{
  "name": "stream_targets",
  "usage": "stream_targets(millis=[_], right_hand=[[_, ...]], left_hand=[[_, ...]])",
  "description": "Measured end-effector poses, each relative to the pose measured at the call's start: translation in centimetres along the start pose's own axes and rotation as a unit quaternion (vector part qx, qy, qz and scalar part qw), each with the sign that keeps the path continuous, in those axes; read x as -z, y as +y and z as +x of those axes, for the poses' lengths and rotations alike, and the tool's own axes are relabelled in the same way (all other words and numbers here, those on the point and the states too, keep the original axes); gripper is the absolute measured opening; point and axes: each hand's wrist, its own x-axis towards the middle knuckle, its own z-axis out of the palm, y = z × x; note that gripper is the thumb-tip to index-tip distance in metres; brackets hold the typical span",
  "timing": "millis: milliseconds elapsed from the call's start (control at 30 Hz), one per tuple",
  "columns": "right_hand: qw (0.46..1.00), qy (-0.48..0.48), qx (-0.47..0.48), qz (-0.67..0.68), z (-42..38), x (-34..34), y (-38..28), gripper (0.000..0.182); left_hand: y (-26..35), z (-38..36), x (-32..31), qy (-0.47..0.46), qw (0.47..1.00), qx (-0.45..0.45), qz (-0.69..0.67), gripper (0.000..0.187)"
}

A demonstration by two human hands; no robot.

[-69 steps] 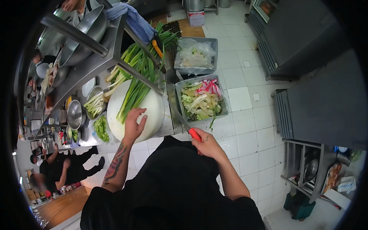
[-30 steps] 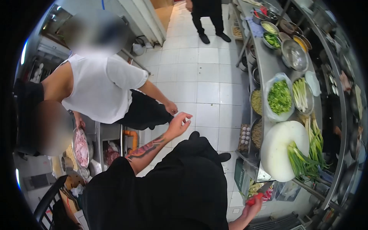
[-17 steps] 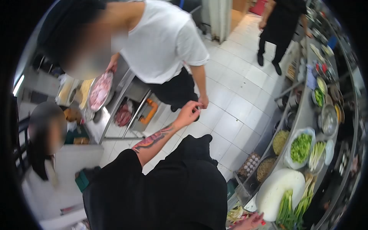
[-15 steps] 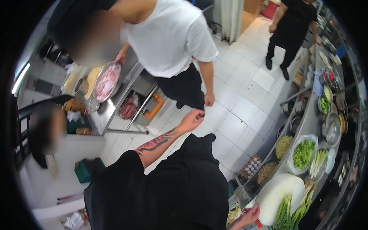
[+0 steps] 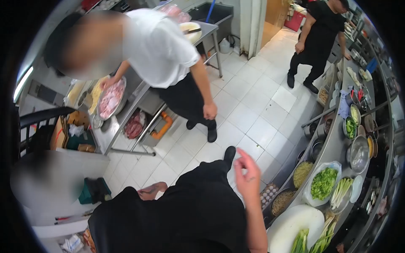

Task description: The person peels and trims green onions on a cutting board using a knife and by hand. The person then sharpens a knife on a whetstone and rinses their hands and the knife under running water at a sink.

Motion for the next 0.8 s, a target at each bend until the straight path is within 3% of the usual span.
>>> stream_targets(millis=[33,67,133,200,267,300,333,400,433,467,500,533,567,600,667,733,800], right_hand=[[0.999,-0.032,0.02,-0.006,1.2,-0.7,1.2,0.038],[0.997,-0.062,0.039,-0.013,2.2,-0.9,2.6,0.037],[0.998,-0.068,-0.01,-0.005,4.4,-0.2,4.4,0.036],[0.975,-0.118,-0.19,0.008,6.2,2.1,4.5,0.035],[0.979,-0.079,-0.189,0.003,7.5,3.7,8.3,0.039],[0.988,-0.003,-0.153,-0.018,8.3,4.7,9.3,0.041],[0.99,0.07,-0.117,-0.038,9.0,5.7,10.2,0.044],[0.984,0.104,-0.13,-0.068,10.1,8.4,12.1,0.047],[0.976,0.138,-0.14,-0.095,10.6,9.6,12.8,0.049],[0.976,0.137,-0.14,-0.097,11.2,10.5,13.4,0.049],[0.968,0.173,-0.176,-0.038,11.9,11.4,14.0,0.05],[0.955,0.206,-0.212,0.021,12.7,12.1,14.6,0.051],[0.95,0.215,-0.226,0.031,13.8,12.7,15.3,0.051],[0.952,0.207,-0.225,0.029,14.8,13.2,16.7,0.051],[0.951,0.212,-0.226,-0.012,17.4,14.3,20.1,0.051],[0.953,0.189,-0.23,-0.047,22.0,15.4,21.8,0.052],[0.957,0.166,-0.214,-0.107,26.5,16.9,23.6,0.052]], left_hand=[[1.3,0.7,1.9,0.013,0.999,-0.032,0.002,0.053],[2.0,4.2,2.7,0.046,0.992,-0.119,-0.005,0.053],[6.5,8.7,8.2,0.07,0.977,-0.194,0.05,0.053],[11.3,14.0,14.1,0.086,0.968,-0.233,0.031,0.053],[18.8,10.5,24.1,0.207,0.929,-0.304,-0.046,0.057],[22.2,9.4,29.0,0.253,0.901,-0.347,-0.064,0.055],[25.5,5.8,34.5,0.295,0.861,-0.399,-0.109,0.049],[30.5,-0.5,46.0,0.348,0.778,-0.51,-0.116,0.053],[32.2,-3.9,51.4,0.365,0.819,-0.429,-0.109,0.056],[33.2,-5.5,54.8,0.534,0.711,-0.433,-0.146,0.063],[33.5,-6.0,59.2,0.618,0.645,-0.411,-0.18,0.072],[33.1,-5.3,64.2,0.566,0.629,-0.413,-0.337,0.076],[33.3,-13.3,67.2,0.537,0.618,-0.348,-0.457,0.076],[32.2,-9.3,70.5,0.603,0.476,-0.365,-0.526,0.075],[31.7,-8.9,72.9,0.651,0.445,-0.309,-0.533,0.077],[31.1,-7.8,72.6,0.693,0.447,-0.178,-0.537,0.076],[30.8,-5.5,70.2,0.679,0.424,-0.191,-0.569,0.075]])
